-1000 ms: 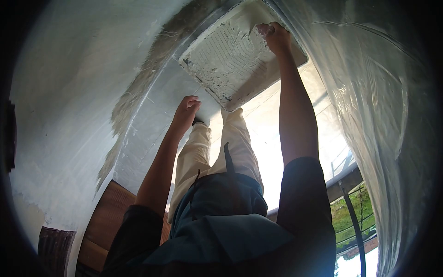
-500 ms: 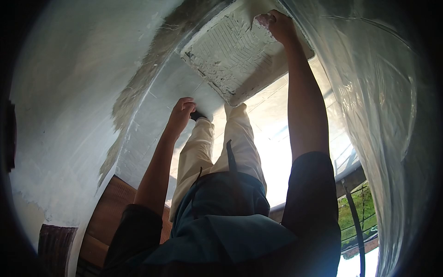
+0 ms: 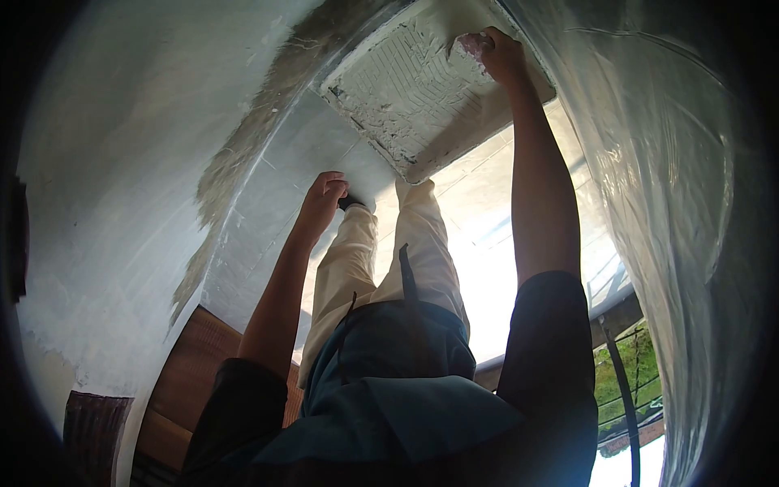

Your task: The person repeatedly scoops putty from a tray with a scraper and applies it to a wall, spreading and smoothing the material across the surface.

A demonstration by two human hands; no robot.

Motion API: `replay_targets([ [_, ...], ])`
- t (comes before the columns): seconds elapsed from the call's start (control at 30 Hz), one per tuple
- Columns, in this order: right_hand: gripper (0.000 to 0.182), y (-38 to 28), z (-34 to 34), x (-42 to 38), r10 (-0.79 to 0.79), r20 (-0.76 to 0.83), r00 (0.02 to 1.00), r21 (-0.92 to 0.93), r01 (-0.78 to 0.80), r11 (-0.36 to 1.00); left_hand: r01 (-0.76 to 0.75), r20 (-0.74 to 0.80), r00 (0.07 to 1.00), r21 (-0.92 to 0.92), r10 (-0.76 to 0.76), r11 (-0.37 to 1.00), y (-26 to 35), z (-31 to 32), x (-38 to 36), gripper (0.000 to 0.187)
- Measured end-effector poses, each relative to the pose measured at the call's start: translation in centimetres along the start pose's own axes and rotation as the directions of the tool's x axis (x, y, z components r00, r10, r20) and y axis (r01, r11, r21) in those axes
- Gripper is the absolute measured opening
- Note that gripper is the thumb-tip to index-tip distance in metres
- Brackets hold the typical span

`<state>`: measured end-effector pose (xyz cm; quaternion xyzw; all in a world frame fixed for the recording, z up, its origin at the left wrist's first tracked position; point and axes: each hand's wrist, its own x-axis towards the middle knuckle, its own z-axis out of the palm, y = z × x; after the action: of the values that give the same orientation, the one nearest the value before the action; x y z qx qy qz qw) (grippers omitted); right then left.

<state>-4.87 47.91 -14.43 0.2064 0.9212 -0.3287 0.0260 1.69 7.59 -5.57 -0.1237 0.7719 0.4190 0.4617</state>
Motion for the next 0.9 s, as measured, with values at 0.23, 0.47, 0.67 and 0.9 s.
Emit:
replay_targets([
  [0.23,0.028,-0.5,0.8,-1.7,0.003,-0.04,0.999,0.02,-0.002,1.0,0.012,0.007,1.0,0.007,-0.012,1.0,-0.3,0.1,-0.2,0.034],
  [0.47,0.021,-4.1,-0.9,-3.0,0.048,-0.151,0.987,0.1,-0.033,0.994,-0.038,-0.012,0.999,-0.015,0.038,0.999,-1.3,-0.9,-0.8,0.034],
  [0.67,0.02,-3.7,-1.2,-3.1,0.161,-0.186,0.969,0.246,-0.113,0.963,-0.089,-0.076,0.993,0.033,0.091,0.996,-1.0,-2.8,-2.1,0.032],
  [0.9,0.02,-10.3,-3.5,-6.3,0.381,0.095,0.919,0.781,-0.306,0.544,-0.2,-0.206,0.96,-0.026,0.191,0.979,-0.7,-7.3,-4.7,0.033],
])
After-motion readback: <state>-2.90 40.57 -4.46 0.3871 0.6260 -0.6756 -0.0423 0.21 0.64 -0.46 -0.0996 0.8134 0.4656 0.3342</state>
